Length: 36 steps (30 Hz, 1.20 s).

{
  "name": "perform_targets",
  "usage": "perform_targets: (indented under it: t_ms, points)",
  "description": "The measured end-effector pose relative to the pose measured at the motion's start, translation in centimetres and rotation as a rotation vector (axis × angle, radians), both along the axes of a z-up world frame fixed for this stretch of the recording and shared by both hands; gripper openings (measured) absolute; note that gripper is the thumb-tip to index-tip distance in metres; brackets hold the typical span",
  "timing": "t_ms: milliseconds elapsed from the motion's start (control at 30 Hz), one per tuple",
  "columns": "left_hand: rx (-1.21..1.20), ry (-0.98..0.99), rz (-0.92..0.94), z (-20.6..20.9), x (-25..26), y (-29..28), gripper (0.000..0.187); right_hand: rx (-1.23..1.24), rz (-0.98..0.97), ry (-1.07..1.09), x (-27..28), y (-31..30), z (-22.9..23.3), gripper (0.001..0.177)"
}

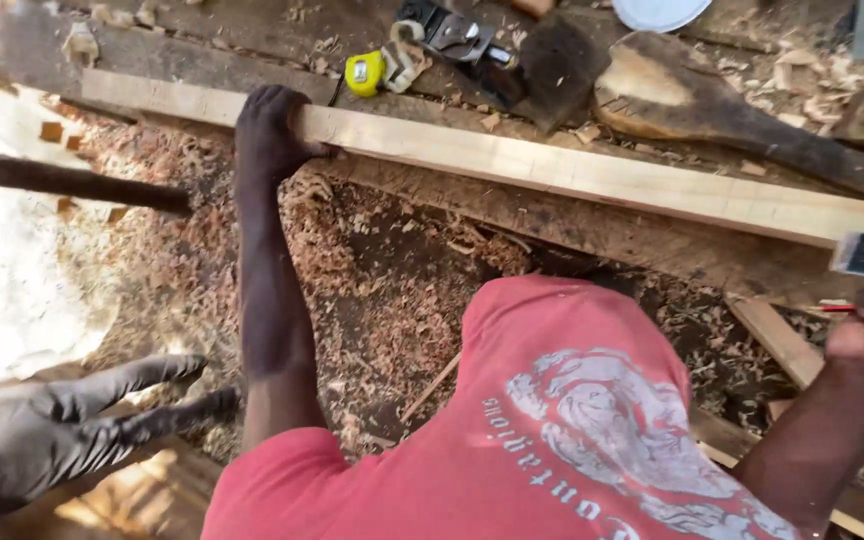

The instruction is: The person measures a wooden plank using a tape measure and marks it with a pencil. They then use a combination square to draw straight lines across the plank at the marked intervals.

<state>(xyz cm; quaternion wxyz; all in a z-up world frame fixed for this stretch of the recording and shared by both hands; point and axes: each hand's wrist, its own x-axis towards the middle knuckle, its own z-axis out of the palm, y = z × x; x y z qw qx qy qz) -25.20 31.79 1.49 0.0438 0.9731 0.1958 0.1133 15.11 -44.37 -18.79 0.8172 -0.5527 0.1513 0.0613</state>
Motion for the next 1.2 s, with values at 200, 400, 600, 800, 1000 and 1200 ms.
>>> perform_targets:
  t_ms: [200,400,600,800,1000,1200]
  points:
    - [-0.010,-0.208,-0.325,-3.6,6.5,-5.1,0.067,-0.062,-0.205,0.112,-10.1,14.7,18.8,0.021]
    - [-0.082,-0.164,-0.354,-6.2,14.8,-20.7,0.097,-0.143,-0.169,0.028,-15.4,18.5,17.1,0.025]
    - [-0.291,-0.239,-0.472,-4.8,19.8,-26.6,0.071,-0.327,0.031,0.115,-19.3,22.9,11.5,0.015]
    - [-0.797,-0.168,-0.849,0.4,22.5,-28.4,0.084,-0.276,0.097,0.014,-19.5,26.4,13.2,0.029]
    - [-0.437,0.099,-0.947,0.8,24.6,-29.3,0.062,-0.464,0.266,-0.132,-18.3,25.8,15.1,0.044]
    - [-0.378,0.049,-0.921,0.1,24.3,-29.7,0.060,-0.561,0.097,-0.276,-17.7,22.8,16.5,0.079]
